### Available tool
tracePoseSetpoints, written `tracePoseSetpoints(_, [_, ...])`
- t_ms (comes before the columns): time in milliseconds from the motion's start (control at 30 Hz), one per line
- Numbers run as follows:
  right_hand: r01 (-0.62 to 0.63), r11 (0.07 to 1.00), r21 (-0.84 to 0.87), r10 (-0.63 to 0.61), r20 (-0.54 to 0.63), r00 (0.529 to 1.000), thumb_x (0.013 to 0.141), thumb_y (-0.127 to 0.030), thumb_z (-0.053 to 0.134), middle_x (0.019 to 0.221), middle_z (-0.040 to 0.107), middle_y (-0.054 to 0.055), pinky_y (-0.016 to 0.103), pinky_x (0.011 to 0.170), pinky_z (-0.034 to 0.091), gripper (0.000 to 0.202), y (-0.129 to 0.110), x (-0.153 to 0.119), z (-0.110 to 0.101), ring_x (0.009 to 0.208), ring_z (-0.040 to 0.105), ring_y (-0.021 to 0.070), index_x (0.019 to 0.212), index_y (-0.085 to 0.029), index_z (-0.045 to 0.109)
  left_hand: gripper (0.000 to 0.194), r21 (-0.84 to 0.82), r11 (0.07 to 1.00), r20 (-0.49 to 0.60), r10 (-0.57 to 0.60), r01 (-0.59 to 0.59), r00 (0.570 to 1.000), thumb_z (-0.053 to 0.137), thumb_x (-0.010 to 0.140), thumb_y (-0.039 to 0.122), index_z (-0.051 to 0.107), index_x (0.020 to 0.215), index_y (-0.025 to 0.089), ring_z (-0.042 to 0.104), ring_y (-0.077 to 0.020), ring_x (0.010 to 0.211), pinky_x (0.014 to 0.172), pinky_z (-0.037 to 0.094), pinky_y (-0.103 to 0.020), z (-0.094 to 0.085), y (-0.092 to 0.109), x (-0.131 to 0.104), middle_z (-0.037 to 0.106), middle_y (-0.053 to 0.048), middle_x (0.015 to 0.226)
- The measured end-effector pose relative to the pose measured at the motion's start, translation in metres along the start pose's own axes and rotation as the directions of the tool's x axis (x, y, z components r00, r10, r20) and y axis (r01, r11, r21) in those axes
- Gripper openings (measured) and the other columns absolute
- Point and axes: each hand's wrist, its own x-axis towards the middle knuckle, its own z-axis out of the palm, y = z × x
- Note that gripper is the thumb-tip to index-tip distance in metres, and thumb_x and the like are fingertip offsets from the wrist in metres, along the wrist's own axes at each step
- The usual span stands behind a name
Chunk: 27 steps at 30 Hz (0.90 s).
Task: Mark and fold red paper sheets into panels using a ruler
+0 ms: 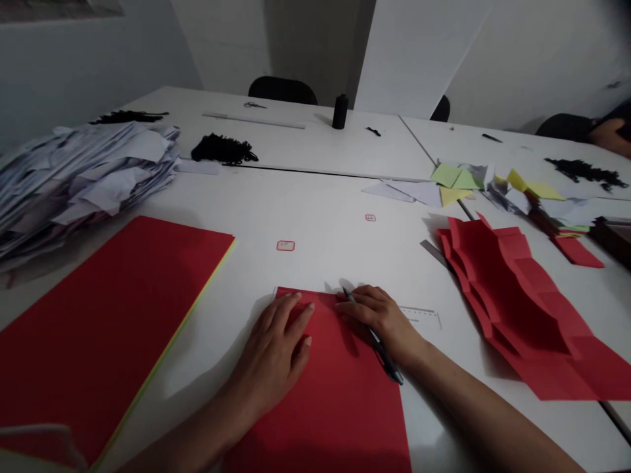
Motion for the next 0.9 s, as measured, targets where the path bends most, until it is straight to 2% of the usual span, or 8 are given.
tracePoseSetpoints(267, [-0.017,0.999,0.049,0.018,-0.016,1.000,0.097,-0.020,0.048,0.106,0.071,0.005,0.042,0.087,0.050,0.028,-0.003,0.002,0.001,0.103,0.060,0.0226,0.119,-0.028,0.062,0.044,0.020,1.000,-0.009,0.010,-0.010,1.000,0.045,0.093,0.024,0.043,0.137,0.021,0.042,-0.0294,0.130,0.104,0.046,-0.050,-0.001,0.000,0.000,0.039,-0.012,0.143])
tracePoseSetpoints(400, [-0.121,0.937,0.326,0.200,-0.220,0.955,0.094,-0.034,0.056,0.108,0.071,0.005,0.040,0.083,0.053,0.022,0.008,0.002,-0.016,0.097,0.065,0.0214,0.113,-0.029,0.064,0.043,0.016,1.000,-0.017,0.009,-0.009,1.000,0.044,0.093,0.024,0.044,0.136,0.021,0.042,-0.0301,0.131,0.104,0.046,-0.051,0.002,0.000,0.000,0.040,-0.012,0.143])
tracePoseSetpoints(500, [-0.139,0.712,0.688,0.529,-0.396,0.751,0.095,-0.050,0.046,0.097,0.073,0.003,0.038,0.077,0.053,0.029,0.022,0.000,-0.034,0.086,0.067,0.0195,0.106,-0.029,0.063,0.043,0.013,1.000,-0.013,0.011,-0.011,1.000,0.044,0.094,0.025,0.044,0.136,0.020,0.041,-0.0306,0.131,0.104,0.046,-0.051,0.003,-0.001,0.000,0.039,-0.013,0.143])
tracePoseSetpoints(567, [-0.069,0.456,0.887,0.692,-0.305,0.654,0.096,-0.059,0.036,0.085,0.073,0.002,0.035,0.070,0.052,0.041,0.027,0.001,-0.041,0.076,0.066,0.0179,0.101,-0.029,0.063,0.042,0.004,1.000,-0.012,0.014,-0.014,1.000,0.043,0.094,0.025,0.045,0.136,0.020,0.042,-0.0305,0.131,0.103,0.046,-0.051,0.002,-0.001,0.000,0.040,-0.013,0.142])
tracePoseSetpoints(633, [-0.060,0.209,0.976,0.727,-0.114,0.677,0.092,-0.066,0.036,0.072,0.070,0.002,0.032,0.063,0.050,0.050,0.027,0.003,-0.043,0.066,0.063,0.0171,0.094,-0.027,0.066,0.042,-0.003,1.000,-0.012,0.014,-0.014,1.000,0.043,0.094,0.024,0.045,0.136,0.020,0.042,-0.0302,0.130,0.104,0.046,-0.051,0.002,-0.001,0.000,0.040,-0.013,0.141])
tracePoseSetpoints(733, [-0.048,-0.033,0.998,0.687,0.058,0.724,0.084,-0.071,0.048,0.058,0.062,0.001,0.028,0.055,0.045,0.051,0.022,0.006,-0.041,0.056,0.055,0.0146,0.080,-0.025,0.070,0.043,0.000,1.000,-0.014,0.010,-0.010,1.000,0.043,0.094,0.024,0.045,0.136,0.019,0.042,-0.0304,0.130,0.104,0.046,-0.051,0.001,-0.001,0.000,0.040,-0.013,0.141])
tracePoseSetpoints(833, [0.031,-0.179,0.983,0.700,0.106,0.706,0.080,-0.066,0.061,0.052,0.051,-0.002,0.023,0.048,0.038,0.043,0.023,0.008,-0.038,0.051,0.047,0.0106,0.070,-0.024,0.069,0.043,0.002,1.000,-0.018,0.008,-0.008,1.000,0.044,0.093,0.024,0.046,0.136,0.019,0.042,-0.0310,0.130,0.103,0.046,-0.051,0.002,-0.001,-0.001,0.040,-0.013,0.141])
tracePoseSetpoints(900, [0.080,-0.219,0.973,0.716,0.104,0.690,0.079,-0.062,0.065,0.051,0.043,-0.004,0.021,0.046,0.035,0.039,0.027,0.009,-0.036,0.049,0.043,0.0090,0.069,-0.024,0.069,0.043,-0.001,1.000,-0.019,0.007,-0.007,1.000,0.044,0.093,0.023,0.046,0.136,0.019,0.042,-0.0313,0.130,0.103,0.046,-0.051,0.003,-0.001,-0.002,0.041,-0.013,0.141])
